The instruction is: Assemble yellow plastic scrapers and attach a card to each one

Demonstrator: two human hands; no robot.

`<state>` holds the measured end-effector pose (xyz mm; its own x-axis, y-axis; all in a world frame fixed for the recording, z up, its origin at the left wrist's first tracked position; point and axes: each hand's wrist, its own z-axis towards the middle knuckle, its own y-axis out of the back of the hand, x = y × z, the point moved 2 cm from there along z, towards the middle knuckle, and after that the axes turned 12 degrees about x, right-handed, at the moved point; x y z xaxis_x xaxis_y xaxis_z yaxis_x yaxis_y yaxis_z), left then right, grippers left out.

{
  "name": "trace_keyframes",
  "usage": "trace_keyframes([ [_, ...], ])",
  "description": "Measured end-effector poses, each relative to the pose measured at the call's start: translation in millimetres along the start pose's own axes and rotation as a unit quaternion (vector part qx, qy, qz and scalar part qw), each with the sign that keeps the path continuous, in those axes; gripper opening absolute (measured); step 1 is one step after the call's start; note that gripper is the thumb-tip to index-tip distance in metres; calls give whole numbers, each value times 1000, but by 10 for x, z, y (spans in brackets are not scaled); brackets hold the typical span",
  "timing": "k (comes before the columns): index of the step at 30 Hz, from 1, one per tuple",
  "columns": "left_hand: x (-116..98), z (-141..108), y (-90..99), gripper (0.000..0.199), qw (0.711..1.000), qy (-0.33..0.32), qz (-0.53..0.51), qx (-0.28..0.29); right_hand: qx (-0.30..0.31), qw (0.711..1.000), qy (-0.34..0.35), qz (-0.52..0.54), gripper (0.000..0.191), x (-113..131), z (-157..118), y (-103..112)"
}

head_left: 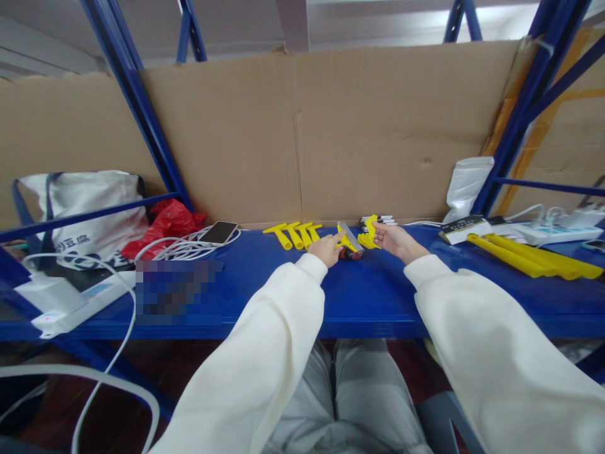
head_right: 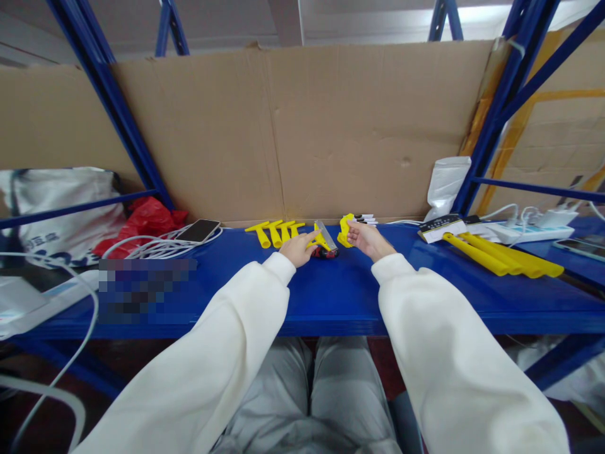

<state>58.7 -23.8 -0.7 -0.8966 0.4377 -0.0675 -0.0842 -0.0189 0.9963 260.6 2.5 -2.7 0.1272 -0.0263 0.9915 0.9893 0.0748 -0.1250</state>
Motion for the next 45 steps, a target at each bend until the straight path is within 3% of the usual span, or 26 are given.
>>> trace_keyframes([
  [5, -35, -16, 12, 56, 1000, -15, -9, -7, 10, 998, 41, -47, 10, -35, -14, -66],
  [11, -86, -51, 39, 62, 1000, -11, -13, 0, 16, 988, 54, -141, 24, -47, -35, -138],
  [25, -127, -62, 29, 67, 1000, -17, -19, 1, 26, 976, 82, -201, 33, -29, -83, -220],
  [34, -119, -52, 32, 58, 999, -15, -41, 1, -7, 954, 129, -269, 38, -63, -50, -215],
  [45, -81, -40, 5, 45, 996, -78, -38, -36, -12, 952, 158, -261, 47, -125, 34, -178],
])
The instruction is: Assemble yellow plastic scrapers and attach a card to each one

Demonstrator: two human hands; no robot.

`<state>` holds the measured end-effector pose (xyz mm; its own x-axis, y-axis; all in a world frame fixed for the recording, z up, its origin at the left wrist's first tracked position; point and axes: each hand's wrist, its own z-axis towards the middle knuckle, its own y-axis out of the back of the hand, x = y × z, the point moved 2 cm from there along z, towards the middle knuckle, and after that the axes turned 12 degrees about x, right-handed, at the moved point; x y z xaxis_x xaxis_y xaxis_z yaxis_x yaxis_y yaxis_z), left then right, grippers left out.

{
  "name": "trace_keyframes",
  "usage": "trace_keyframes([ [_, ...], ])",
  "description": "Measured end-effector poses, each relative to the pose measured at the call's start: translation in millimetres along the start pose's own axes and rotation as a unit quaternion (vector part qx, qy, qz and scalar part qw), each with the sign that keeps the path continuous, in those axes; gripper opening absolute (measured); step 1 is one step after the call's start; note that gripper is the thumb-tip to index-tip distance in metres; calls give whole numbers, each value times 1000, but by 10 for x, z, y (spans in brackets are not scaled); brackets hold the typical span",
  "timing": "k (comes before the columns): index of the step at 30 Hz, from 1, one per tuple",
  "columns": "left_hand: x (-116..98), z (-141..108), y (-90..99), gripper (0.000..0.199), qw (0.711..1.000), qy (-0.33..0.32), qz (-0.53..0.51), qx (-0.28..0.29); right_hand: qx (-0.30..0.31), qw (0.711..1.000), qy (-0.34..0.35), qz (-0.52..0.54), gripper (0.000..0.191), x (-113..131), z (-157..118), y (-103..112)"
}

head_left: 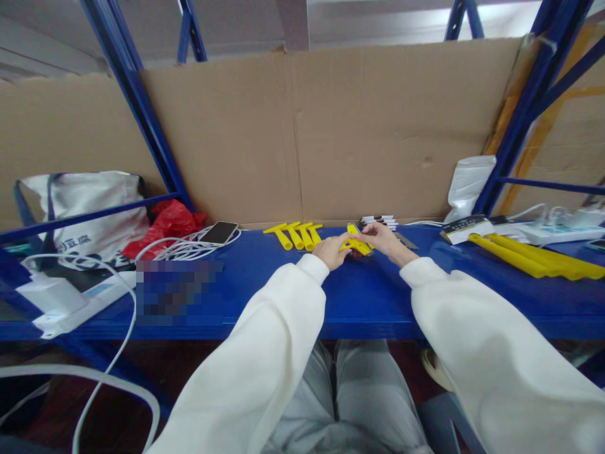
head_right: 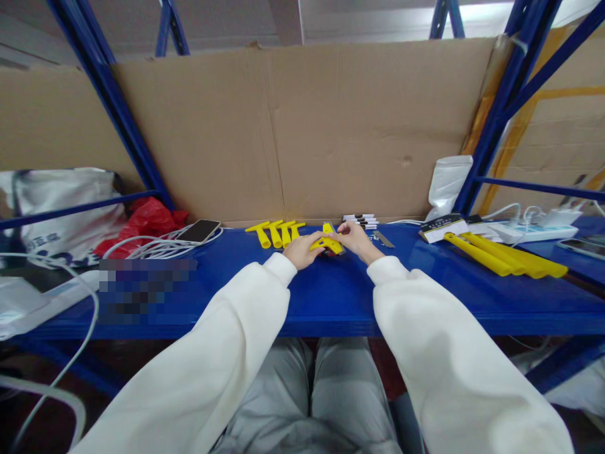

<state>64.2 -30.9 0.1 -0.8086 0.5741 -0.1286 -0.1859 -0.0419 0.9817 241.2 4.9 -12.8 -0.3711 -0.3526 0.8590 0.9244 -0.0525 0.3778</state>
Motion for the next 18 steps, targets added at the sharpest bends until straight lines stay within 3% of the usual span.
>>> trace_keyframes([
  [5, 32, 44, -31, 38, 1000, -18, -19, -15, -2, 1000, 6, 18, 43, -10, -9, -23],
  [10, 86, 81, -50, 35, 999, -5, -26, -35, -30, 1000, -5, 2, 24, -69, 72, 51],
  [14, 110, 79, -43, 35, 999, 17, -17, -32, -84, 986, -30, -140, 6, -140, 113, 298],
  [18, 97, 50, -14, 36, 999, 40, -3, -14, -85, 927, -118, -344, 26, -197, 23, 574],
])
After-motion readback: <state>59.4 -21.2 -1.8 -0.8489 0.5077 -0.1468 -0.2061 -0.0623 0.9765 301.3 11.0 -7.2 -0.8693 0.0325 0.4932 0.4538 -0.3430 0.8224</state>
